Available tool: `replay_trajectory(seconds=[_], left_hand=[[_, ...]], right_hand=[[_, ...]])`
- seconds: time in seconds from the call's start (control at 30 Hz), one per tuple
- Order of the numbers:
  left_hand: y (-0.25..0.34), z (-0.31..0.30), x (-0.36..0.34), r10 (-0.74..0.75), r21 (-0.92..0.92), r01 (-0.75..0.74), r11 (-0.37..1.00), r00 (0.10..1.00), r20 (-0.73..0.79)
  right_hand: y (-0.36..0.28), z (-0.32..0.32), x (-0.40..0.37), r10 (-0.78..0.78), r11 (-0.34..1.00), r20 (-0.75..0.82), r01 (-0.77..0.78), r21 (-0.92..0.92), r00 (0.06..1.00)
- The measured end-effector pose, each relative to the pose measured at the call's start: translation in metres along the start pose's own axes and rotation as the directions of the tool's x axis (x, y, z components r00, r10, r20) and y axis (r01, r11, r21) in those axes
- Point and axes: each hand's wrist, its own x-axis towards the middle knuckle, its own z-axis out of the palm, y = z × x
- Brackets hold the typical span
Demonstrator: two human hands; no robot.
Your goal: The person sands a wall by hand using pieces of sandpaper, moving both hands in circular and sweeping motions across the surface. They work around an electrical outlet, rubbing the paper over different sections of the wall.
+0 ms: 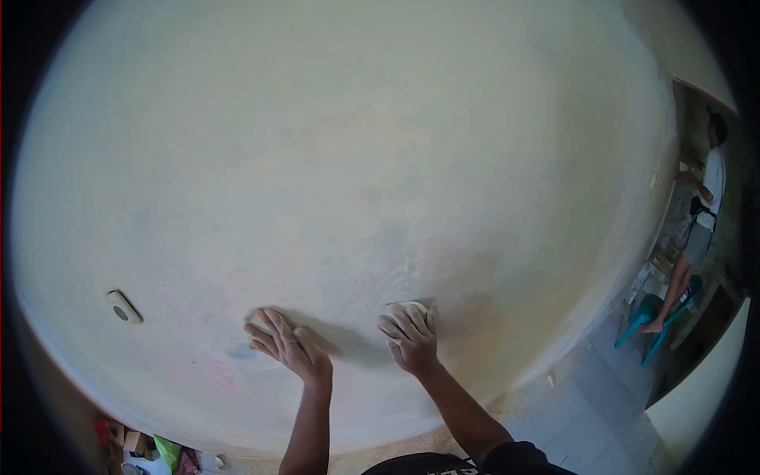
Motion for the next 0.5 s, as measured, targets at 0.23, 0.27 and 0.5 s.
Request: replay_trajectory(seconds=[0.23,0.27,0.5], left_hand=[[0.052,0.018,0.016,-0.095,0.113,0.106,0.988,0.991,-0.093],[0.039,0.028,-0.006,-0.065,0.159,0.078,0.984,0.994,-0.087],[0.097,0.038,0.005,-0.091,0.074,0.098,0.992,0.993,-0.081]], right_hand=[[0.118,-0.07,0.06,0.317,0.949,-0.336,-0.298,0.108,0.887],[0.117,-0.042,0.024,0.408,0.906,-0.304,-0.34,0.252,0.861],[0.126,-0.074,0.048,0.082,0.992,-0.07,-0.075,0.102,0.994]])
